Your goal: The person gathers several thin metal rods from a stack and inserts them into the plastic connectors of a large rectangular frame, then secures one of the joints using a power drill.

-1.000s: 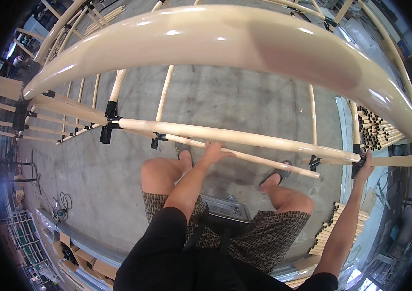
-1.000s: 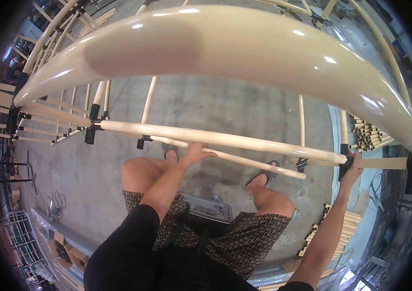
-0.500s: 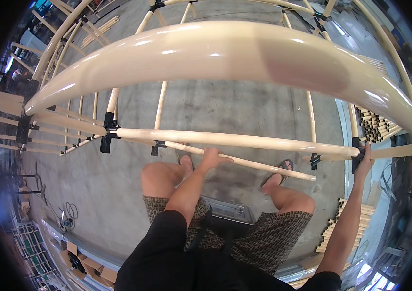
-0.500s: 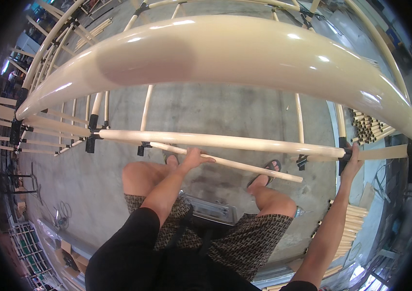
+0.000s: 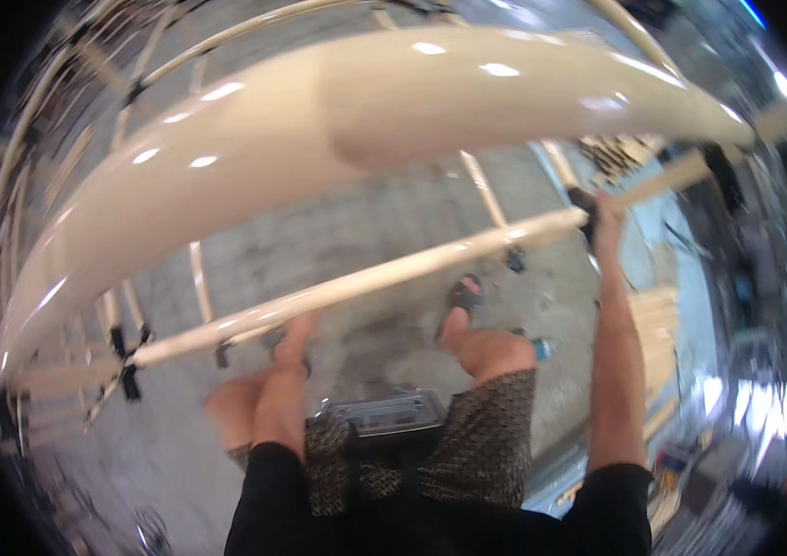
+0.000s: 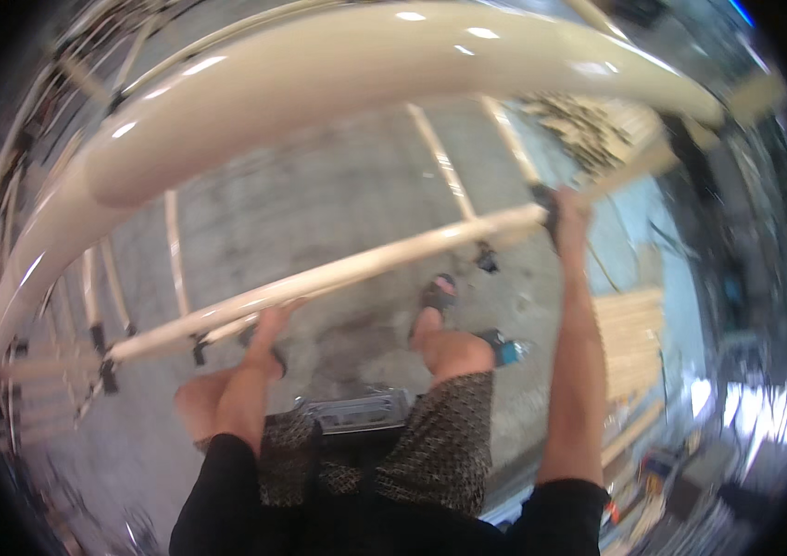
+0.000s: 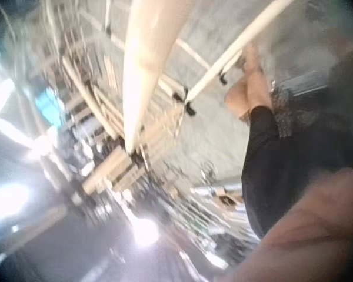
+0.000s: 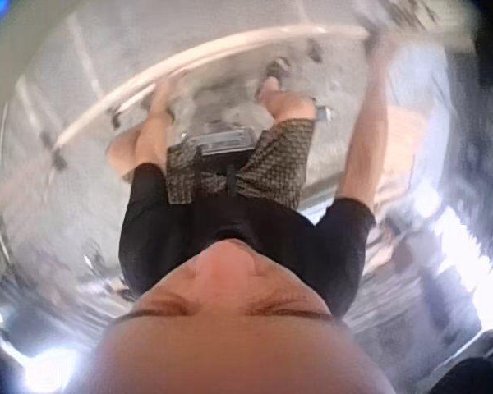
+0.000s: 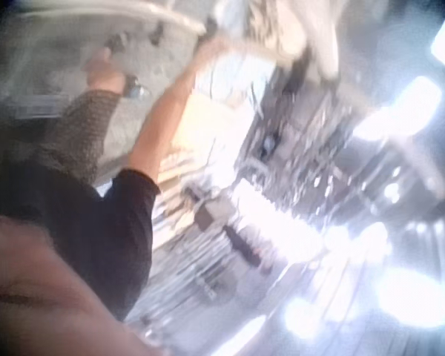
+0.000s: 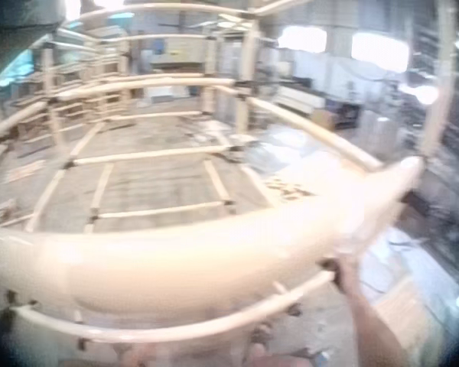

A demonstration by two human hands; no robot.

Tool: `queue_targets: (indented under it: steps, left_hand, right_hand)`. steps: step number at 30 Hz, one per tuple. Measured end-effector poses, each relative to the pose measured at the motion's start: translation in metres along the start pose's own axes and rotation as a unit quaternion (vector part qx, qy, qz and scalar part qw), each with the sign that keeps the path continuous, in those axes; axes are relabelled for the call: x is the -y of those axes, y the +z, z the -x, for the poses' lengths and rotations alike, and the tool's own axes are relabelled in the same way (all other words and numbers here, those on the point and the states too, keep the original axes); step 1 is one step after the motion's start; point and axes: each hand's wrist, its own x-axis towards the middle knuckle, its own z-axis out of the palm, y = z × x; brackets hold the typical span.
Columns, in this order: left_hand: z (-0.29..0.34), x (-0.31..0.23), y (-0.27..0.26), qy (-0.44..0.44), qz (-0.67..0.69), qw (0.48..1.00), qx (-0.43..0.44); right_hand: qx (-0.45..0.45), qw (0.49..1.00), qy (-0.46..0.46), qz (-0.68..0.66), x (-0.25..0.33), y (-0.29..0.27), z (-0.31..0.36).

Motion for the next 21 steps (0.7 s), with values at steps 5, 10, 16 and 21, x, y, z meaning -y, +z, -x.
queue_targets:
  steps: [5, 10, 16, 21]
  left_hand:
    - [0.005, -0.013, -0.006, 0.007, -0.077, 0.997, -0.003]
    - [0.011, -0.01, 0.001, -0.061, -0.156, 0.985, 0.051]
    - [0.015, 0.004, 0.001, -0.072, -0.137, 0.986, 0.062]
    - [0.015, -0.001, -0.004, -0.051, -0.129, 0.99, 0.038]
  right_hand:
    - [-0.056, 0.998, -0.008, 0.022, 0.028, 0.022, 0.01]
    - [-0.047, 0.997, -0.007, 0.053, 0.034, 0.023, 0.018]
    - [-0.047, 0.997, -0.033, 0.043, 0.032, 0.025, 0.019]
    - [-0.06, 0.995, -0.014, 0.074, 0.036, 0.029, 0.022]
